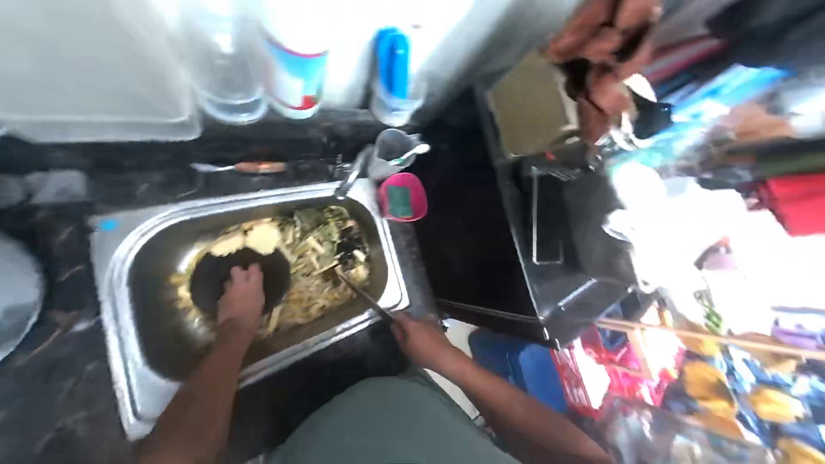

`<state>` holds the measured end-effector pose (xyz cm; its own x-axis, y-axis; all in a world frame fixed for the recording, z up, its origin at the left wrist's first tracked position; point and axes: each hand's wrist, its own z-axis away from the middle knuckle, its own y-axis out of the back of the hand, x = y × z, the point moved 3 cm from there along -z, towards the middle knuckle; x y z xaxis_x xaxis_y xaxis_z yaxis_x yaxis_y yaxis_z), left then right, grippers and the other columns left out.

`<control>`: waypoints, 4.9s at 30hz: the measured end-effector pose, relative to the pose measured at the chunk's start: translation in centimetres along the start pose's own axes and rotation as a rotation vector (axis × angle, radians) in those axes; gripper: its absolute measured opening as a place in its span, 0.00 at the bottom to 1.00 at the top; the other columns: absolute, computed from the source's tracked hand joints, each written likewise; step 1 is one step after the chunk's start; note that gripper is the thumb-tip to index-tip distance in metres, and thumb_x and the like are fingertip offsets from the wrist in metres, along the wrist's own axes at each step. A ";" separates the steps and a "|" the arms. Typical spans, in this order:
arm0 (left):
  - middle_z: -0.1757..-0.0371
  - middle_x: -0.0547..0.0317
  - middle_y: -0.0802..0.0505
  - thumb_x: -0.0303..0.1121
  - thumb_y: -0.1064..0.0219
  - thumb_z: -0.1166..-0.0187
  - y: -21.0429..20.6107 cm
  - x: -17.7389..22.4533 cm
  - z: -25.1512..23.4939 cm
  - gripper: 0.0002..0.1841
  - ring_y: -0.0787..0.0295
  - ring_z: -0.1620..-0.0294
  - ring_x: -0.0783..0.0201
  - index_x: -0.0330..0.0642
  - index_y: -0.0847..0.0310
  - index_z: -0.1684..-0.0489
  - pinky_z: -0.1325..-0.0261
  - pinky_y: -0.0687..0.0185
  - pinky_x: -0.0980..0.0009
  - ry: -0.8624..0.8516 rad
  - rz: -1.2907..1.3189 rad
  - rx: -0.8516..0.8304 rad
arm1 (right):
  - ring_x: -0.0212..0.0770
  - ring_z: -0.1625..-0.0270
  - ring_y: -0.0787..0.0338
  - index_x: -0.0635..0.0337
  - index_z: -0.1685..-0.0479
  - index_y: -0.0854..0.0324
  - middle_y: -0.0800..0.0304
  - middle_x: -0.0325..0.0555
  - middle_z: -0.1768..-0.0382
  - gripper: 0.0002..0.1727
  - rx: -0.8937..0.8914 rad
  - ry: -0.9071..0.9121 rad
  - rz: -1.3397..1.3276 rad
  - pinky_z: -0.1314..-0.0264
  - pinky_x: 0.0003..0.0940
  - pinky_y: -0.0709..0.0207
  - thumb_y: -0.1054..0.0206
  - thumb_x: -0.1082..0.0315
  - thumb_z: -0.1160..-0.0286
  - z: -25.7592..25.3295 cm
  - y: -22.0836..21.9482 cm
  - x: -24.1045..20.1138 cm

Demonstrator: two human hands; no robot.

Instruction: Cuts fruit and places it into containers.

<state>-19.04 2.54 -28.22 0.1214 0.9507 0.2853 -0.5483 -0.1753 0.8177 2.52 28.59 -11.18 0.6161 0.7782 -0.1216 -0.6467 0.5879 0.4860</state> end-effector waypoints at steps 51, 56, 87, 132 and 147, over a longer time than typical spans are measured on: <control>0.38 0.41 0.12 0.32 0.22 0.31 5.9 -5.5 -3.0 0.18 0.13 0.36 0.44 0.40 0.14 0.43 0.34 0.16 0.44 0.143 0.455 0.242 | 0.62 0.50 0.07 0.44 0.09 0.42 0.08 0.59 0.53 0.29 -0.017 0.279 0.018 0.45 0.63 0.16 0.55 0.47 0.06 -7.2 1.6 -10.8; 0.41 0.39 0.10 0.29 0.19 0.38 5.3 -5.6 -0.9 0.21 0.12 0.39 0.44 0.39 0.12 0.45 0.34 0.16 0.45 0.244 0.431 0.202 | 0.62 0.45 0.07 0.36 0.09 0.40 0.06 0.57 0.49 0.28 -0.044 0.393 0.174 0.42 0.64 0.17 0.61 0.48 0.05 -9.1 0.9 -15.2; 0.45 0.50 0.06 0.33 0.21 0.30 4.9 -3.9 -1.4 0.21 0.06 0.49 0.57 0.41 0.10 0.38 0.38 0.12 0.56 0.322 0.423 0.372 | 0.64 0.53 0.06 0.30 0.05 0.51 0.06 0.58 0.55 0.34 -0.030 0.344 0.169 0.55 0.64 0.14 0.49 0.60 0.09 -13.8 -1.2 -20.9; 0.35 0.60 0.12 0.36 0.14 0.40 6.5 -7.7 -7.8 0.16 0.26 0.25 0.47 0.68 0.03 0.55 0.24 0.27 0.45 -0.353 -0.094 -0.226 | 0.65 0.44 0.07 0.41 0.14 0.37 0.07 0.59 0.48 0.25 -0.106 0.292 0.417 0.46 0.65 0.16 0.50 0.58 0.08 -12.8 -1.1 -19.9; 0.38 0.48 0.09 0.29 0.18 0.35 4.6 -8.3 -4.7 0.14 0.15 0.32 0.46 0.49 0.04 0.51 0.27 0.20 0.43 -0.214 0.221 -0.106 | 0.68 0.38 0.10 0.45 0.12 0.37 0.11 0.64 0.39 0.27 -0.159 0.227 0.516 0.40 0.70 0.19 0.48 0.60 0.10 -11.4 0.0 -15.7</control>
<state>-26.48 -4.95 -29.22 0.1544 0.8153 0.5580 -0.6623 -0.3337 0.6708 -12.26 18.92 -19.08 0.1032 0.9902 -0.0943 -0.9077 0.1325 0.3980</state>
